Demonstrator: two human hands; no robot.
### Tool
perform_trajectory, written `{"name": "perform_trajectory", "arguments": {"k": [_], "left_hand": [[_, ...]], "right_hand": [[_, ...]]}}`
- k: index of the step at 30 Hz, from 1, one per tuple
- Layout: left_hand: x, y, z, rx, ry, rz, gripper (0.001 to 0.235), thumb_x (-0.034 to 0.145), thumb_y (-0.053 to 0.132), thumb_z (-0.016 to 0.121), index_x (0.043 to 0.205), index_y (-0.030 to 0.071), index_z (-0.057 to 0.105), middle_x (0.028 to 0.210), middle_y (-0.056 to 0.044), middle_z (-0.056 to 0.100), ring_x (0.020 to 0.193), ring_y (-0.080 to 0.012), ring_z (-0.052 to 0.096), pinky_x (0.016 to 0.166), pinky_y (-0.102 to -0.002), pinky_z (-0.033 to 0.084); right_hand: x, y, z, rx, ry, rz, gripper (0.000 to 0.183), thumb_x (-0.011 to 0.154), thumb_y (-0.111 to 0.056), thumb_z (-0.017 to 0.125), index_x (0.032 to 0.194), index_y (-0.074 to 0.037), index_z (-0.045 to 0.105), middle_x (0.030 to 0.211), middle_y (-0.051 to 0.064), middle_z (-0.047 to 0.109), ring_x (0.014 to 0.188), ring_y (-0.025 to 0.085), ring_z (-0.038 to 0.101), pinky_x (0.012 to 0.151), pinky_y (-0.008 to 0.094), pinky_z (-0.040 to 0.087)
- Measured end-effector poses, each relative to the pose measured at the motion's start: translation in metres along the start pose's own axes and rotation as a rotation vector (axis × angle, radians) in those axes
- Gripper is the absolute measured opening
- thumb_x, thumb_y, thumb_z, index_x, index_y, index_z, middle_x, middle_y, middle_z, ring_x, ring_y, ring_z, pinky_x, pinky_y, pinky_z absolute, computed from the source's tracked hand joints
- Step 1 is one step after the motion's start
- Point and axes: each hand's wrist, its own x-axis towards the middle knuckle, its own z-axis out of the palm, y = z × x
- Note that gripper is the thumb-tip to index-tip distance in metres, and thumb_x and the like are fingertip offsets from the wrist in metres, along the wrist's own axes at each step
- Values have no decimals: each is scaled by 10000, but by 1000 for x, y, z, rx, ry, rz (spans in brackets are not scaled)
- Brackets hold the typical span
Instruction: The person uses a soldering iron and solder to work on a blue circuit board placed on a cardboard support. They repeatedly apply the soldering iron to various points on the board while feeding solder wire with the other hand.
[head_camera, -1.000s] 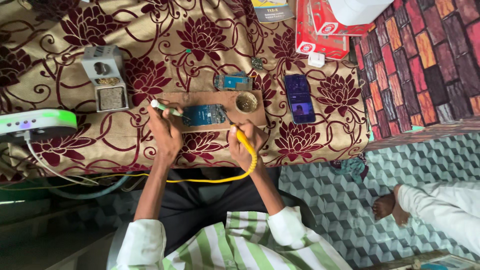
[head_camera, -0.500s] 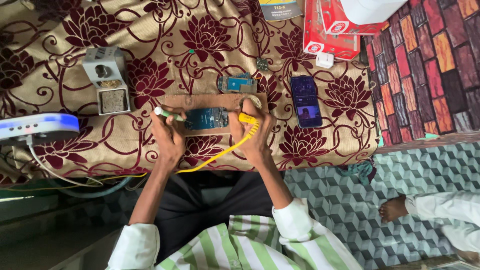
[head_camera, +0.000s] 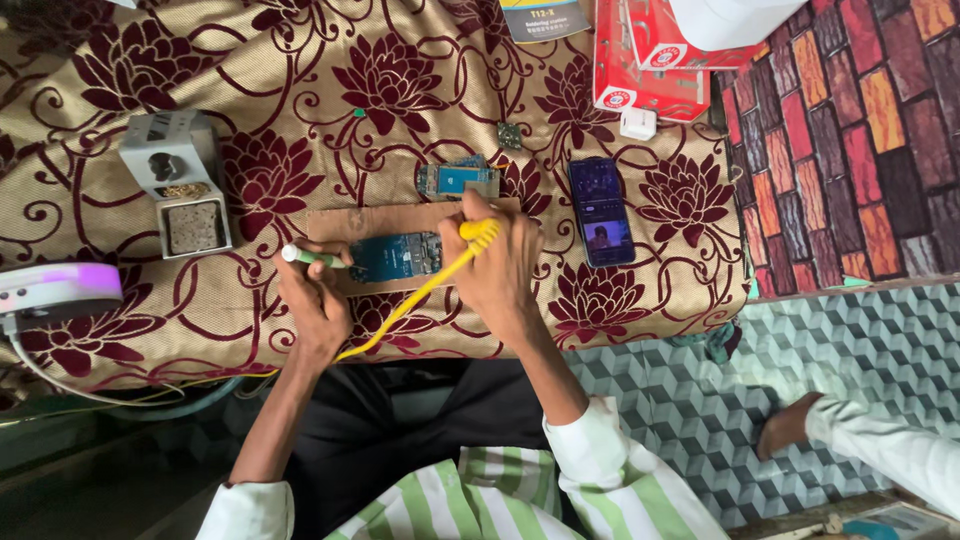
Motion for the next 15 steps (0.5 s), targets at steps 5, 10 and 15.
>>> {"name": "perform_trajectory", "arguments": {"k": [5,10,15], "left_hand": [[-3,1,1,5,-7,-40,328,1164,316,325,1118,-4,381,860,-112,680,512,-71,410,486,-242,331],[-4,0,0,20,-22,-9,325,1174,311,321,1150,-9,373,870,-132,672,528,-88,426,509,-252,341],[-6,-7,0,16,-24,5,295,1170,288,322,1136,-1,365,864,-137,674,520,-93,429,509,-253,348]], "right_hand": [[7,2,-1,-123,132,-124,231,895,-240,677,979,-37,605,727,164,579,662,371,564,599,515,432],[1,8,-13,132,-135,135,218,934,-160,659,824,-46,509,606,101,528,517,302,540,512,443,401],[-33,-14,-31,267,-82,250,258,969,-94,640,786,-52,462,593,120,489,459,284,480,465,382,379]]}}
